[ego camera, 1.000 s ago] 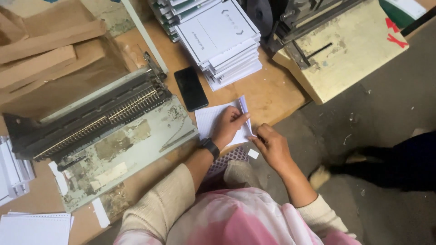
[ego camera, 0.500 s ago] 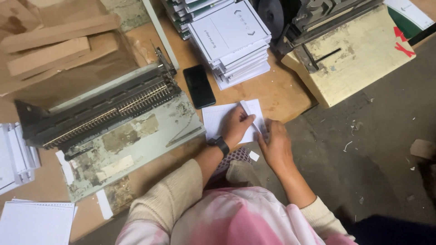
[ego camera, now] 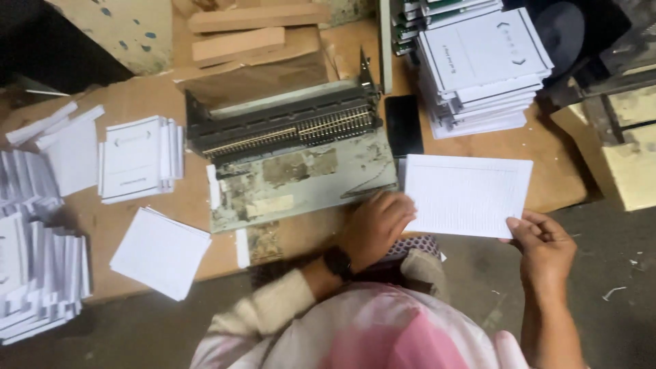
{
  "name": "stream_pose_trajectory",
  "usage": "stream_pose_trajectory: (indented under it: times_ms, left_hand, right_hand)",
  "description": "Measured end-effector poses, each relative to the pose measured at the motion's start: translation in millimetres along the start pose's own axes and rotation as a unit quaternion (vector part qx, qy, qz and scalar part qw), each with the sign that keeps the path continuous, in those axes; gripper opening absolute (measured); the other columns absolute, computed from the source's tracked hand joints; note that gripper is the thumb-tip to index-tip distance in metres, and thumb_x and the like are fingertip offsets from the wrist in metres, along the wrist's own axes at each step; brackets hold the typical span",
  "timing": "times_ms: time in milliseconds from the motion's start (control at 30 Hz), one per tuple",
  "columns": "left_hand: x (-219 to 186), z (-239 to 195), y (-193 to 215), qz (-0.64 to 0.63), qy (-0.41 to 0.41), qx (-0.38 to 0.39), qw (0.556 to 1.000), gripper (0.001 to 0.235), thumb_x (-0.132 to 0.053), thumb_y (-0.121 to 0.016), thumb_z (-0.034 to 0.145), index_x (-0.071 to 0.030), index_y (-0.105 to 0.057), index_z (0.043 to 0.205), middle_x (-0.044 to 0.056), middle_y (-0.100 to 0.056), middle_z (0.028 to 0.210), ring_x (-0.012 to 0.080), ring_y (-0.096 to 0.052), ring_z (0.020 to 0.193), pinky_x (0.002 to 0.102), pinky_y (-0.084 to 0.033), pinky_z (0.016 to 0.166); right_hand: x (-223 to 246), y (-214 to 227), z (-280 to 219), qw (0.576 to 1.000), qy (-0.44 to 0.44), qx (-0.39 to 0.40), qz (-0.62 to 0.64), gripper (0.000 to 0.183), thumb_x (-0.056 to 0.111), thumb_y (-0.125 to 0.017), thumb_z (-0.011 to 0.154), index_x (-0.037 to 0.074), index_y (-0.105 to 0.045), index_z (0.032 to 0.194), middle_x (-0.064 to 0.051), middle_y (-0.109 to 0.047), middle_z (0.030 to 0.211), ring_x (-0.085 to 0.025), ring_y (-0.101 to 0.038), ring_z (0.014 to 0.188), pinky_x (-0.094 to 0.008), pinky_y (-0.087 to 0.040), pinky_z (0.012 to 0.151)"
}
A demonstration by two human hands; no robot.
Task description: Punching holes into small stacks of paper using a manual punching machine in a print shop.
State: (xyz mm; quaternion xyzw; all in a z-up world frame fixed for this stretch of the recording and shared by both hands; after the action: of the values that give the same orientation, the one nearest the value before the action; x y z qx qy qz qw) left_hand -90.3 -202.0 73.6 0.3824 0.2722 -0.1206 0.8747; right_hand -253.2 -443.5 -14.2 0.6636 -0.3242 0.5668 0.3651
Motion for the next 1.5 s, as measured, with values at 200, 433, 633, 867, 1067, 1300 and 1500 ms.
stream_pose_trajectory:
  times_ms: [200, 433, 633, 867, 1067, 1300, 1500]
  left_hand:
    - [-9, -55, 31, 0.184, -0.099, -0.072, 0.975, 0.011, -0.013, -0.059, 0.097, -0.007, -0.067, 0.099, 0.008, -0.065, 0.102, 0.0278, -0.062, 0.098, 0.042, -0.051, 0.088]
    - [61, -112, 54, 0.326, -0.032, -0.074, 0.942, 0.016, -0.018, -0.049, 0.101, -0.013, -0.063, 0.106, 0.006, -0.065, 0.106, 0.0245, -0.064, 0.102, 0.04, -0.048, 0.09]
    - [69, -115, 91, 0.341, 0.021, -0.08, 0.936, 0.015, -0.011, -0.051, 0.099, -0.008, -0.065, 0.103, 0.006, -0.065, 0.1, 0.0239, -0.066, 0.099, 0.037, -0.052, 0.086]
    - [116, -124, 80, 0.364, 0.024, -0.107, 0.925, 0.012, -0.011, -0.054, 0.098, -0.01, -0.065, 0.104, 0.006, -0.065, 0.101, 0.0236, -0.066, 0.098, 0.036, -0.053, 0.084]
    - [133, -117, 82, 0.349, 0.076, -0.1, 0.929, 0.016, -0.017, -0.054, 0.098, -0.013, -0.066, 0.107, 0.005, -0.067, 0.108, 0.0242, -0.065, 0.107, 0.037, -0.052, 0.087]
    - [135, -126, 92, 0.306, 0.111, -0.114, 0.939, 0.015, -0.019, -0.057, 0.098, -0.013, -0.067, 0.107, 0.007, -0.067, 0.112, 0.0269, -0.063, 0.111, 0.041, -0.051, 0.091]
    - [143, -139, 107, 0.263, 0.152, -0.135, 0.943, 0.015, -0.02, -0.059, 0.097, -0.011, -0.068, 0.106, 0.008, -0.067, 0.114, 0.0295, -0.061, 0.115, 0.042, -0.05, 0.094]
  right_hand:
    - [13, -99, -19, 0.99, -0.048, 0.133, 0.017, 0.028, 0.007, -0.074, 0.082, 0.003, -0.066, 0.109, -0.014, -0.068, 0.091, -0.02, -0.065, 0.073, -0.034, -0.059, 0.062]
    - [6, -224, -22, 0.962, -0.08, 0.25, 0.08, 0.03, -0.001, -0.069, 0.083, -0.002, -0.064, 0.112, -0.019, -0.069, 0.093, -0.027, -0.071, 0.074, -0.035, -0.062, 0.059]
    - [29, -258, -38, 0.958, -0.097, 0.256, 0.086, 0.031, -0.002, -0.069, 0.082, -0.01, -0.059, 0.11, -0.015, -0.066, 0.082, -0.025, -0.07, 0.06, -0.033, -0.064, 0.055]
    - [50, -269, -50, 0.963, -0.076, 0.249, 0.061, 0.03, -0.005, -0.065, 0.083, -0.01, -0.059, 0.111, -0.015, -0.065, 0.08, -0.027, -0.07, 0.06, -0.031, -0.063, 0.053]
    - [45, -290, -34, 0.966, -0.011, 0.257, 0.014, 0.028, -0.004, -0.065, 0.085, -0.012, -0.058, 0.111, -0.018, -0.064, 0.083, -0.029, -0.07, 0.059, -0.031, -0.063, 0.052]
    - [45, -315, -44, 0.968, 0.031, 0.247, -0.022, 0.03, -0.003, -0.066, 0.085, -0.01, -0.06, 0.113, -0.018, -0.056, 0.084, -0.028, -0.067, 0.058, -0.034, -0.062, 0.047]
    - [54, -343, -63, 0.958, 0.036, 0.28, -0.049, 0.031, -0.002, -0.067, 0.085, -0.009, -0.06, 0.113, -0.021, -0.058, 0.082, -0.029, -0.067, 0.053, -0.034, -0.06, 0.041]
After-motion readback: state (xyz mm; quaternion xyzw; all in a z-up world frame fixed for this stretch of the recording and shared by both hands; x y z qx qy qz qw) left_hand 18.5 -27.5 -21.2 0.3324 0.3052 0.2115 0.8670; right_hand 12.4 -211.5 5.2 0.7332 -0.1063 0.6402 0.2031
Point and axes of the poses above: each hand's wrist, its own z-axis towards the middle knuckle, its own y-axis out of the back of the hand, x = y × z, the point moved 3 cm from there along z, towards the middle knuckle
